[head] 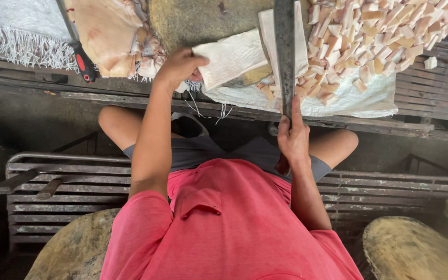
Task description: The person sits cross-legged on a metal grate and uses a large knife to slice a block of white meat into thin strips on a wooden cutting board. The person repeatedly cuts the meat and pushes the resulting strips onto a white sack to the right.
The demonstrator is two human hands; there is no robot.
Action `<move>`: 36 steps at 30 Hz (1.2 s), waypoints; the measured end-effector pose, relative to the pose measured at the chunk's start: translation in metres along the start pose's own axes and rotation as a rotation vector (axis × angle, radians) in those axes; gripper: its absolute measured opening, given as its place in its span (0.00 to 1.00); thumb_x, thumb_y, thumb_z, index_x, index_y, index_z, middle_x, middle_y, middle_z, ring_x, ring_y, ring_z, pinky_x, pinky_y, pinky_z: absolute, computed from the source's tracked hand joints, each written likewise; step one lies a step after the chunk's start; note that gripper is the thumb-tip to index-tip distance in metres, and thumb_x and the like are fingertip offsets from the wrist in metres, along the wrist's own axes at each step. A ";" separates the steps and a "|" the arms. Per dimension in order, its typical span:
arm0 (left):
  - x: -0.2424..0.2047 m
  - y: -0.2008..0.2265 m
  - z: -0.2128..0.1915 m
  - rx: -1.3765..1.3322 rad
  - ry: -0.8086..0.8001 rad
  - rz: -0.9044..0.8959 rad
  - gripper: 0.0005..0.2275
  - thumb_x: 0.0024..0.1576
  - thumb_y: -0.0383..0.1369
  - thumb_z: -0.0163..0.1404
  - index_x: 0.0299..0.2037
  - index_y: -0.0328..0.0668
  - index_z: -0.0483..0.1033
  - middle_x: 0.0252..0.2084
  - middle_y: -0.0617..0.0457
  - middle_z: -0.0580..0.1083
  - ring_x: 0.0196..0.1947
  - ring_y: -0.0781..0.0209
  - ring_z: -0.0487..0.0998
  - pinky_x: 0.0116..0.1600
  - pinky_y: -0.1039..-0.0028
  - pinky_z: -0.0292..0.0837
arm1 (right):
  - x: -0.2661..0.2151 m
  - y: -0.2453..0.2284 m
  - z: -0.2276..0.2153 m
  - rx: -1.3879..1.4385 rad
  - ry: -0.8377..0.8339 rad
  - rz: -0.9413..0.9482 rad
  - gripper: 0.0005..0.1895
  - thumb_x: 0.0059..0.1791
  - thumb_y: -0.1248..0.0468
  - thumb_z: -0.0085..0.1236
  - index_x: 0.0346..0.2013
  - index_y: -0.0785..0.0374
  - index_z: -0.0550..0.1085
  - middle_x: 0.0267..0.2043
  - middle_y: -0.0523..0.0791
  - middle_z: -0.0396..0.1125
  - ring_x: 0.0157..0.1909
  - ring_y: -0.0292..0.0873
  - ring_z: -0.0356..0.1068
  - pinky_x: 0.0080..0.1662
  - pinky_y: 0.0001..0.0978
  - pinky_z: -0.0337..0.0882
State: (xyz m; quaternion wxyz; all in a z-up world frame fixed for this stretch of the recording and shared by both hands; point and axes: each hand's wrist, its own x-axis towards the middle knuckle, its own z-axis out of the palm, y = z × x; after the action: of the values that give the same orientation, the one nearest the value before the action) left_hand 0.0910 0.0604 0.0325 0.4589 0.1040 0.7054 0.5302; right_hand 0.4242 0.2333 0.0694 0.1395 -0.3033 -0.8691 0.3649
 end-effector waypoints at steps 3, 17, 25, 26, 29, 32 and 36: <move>0.004 -0.021 0.007 0.268 0.156 0.141 0.18 0.62 0.43 0.57 0.43 0.28 0.77 0.34 0.45 0.78 0.32 0.60 0.79 0.38 0.68 0.77 | -0.003 -0.001 0.001 -0.085 -0.002 -0.064 0.36 0.55 0.70 0.48 0.78 0.59 0.51 0.34 0.62 0.72 0.36 0.65 0.75 0.39 0.51 0.74; -0.014 -0.031 0.024 -0.036 0.265 0.314 0.10 0.57 0.29 0.59 0.40 0.28 0.74 0.29 0.55 0.74 0.25 0.72 0.74 0.26 0.77 0.73 | 0.013 -0.025 -0.003 -0.288 0.003 -0.233 0.35 0.54 0.70 0.50 0.76 0.63 0.54 0.42 0.62 0.73 0.35 0.63 0.75 0.38 0.53 0.75; -0.019 -0.027 0.024 -0.037 0.253 0.281 0.10 0.57 0.29 0.58 0.42 0.29 0.74 0.29 0.54 0.75 0.25 0.72 0.75 0.27 0.78 0.73 | 0.013 -0.024 0.002 -0.106 0.271 -0.350 0.35 0.56 0.73 0.45 0.77 0.56 0.49 0.36 0.53 0.72 0.30 0.48 0.70 0.33 0.43 0.70; -0.022 -0.029 0.027 -0.074 0.250 0.287 0.10 0.57 0.29 0.58 0.42 0.29 0.74 0.30 0.54 0.76 0.25 0.72 0.76 0.27 0.78 0.73 | 0.013 -0.017 0.021 -0.310 0.091 -0.290 0.36 0.54 0.73 0.47 0.76 0.57 0.51 0.37 0.56 0.73 0.32 0.55 0.72 0.34 0.48 0.72; -0.012 -0.025 0.032 -0.134 0.238 0.348 0.10 0.57 0.28 0.58 0.44 0.30 0.75 0.30 0.53 0.77 0.25 0.72 0.76 0.28 0.78 0.72 | 0.003 0.005 0.025 -0.394 -0.130 -0.126 0.37 0.52 0.70 0.50 0.76 0.61 0.53 0.35 0.62 0.72 0.34 0.65 0.73 0.37 0.56 0.72; -0.015 -0.034 0.035 -0.076 0.258 0.329 0.09 0.57 0.28 0.58 0.43 0.30 0.76 0.29 0.52 0.76 0.23 0.70 0.75 0.27 0.77 0.71 | -0.006 0.010 0.022 -0.265 -0.104 -0.177 0.37 0.52 0.70 0.50 0.76 0.61 0.53 0.37 0.63 0.72 0.36 0.67 0.73 0.38 0.56 0.73; 0.000 -0.035 0.049 -0.068 0.273 0.365 0.10 0.56 0.29 0.58 0.42 0.30 0.75 0.30 0.52 0.77 0.24 0.69 0.77 0.27 0.76 0.73 | 0.005 0.011 0.023 -0.187 -0.022 -0.180 0.35 0.53 0.72 0.48 0.76 0.61 0.54 0.37 0.64 0.71 0.37 0.67 0.73 0.38 0.56 0.72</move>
State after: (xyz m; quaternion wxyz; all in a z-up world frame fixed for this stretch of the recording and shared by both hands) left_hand 0.1404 0.0780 0.0022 0.2586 0.1417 0.7122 0.6370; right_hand 0.4146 0.2300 0.0454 0.1334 -0.2319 -0.9245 0.2716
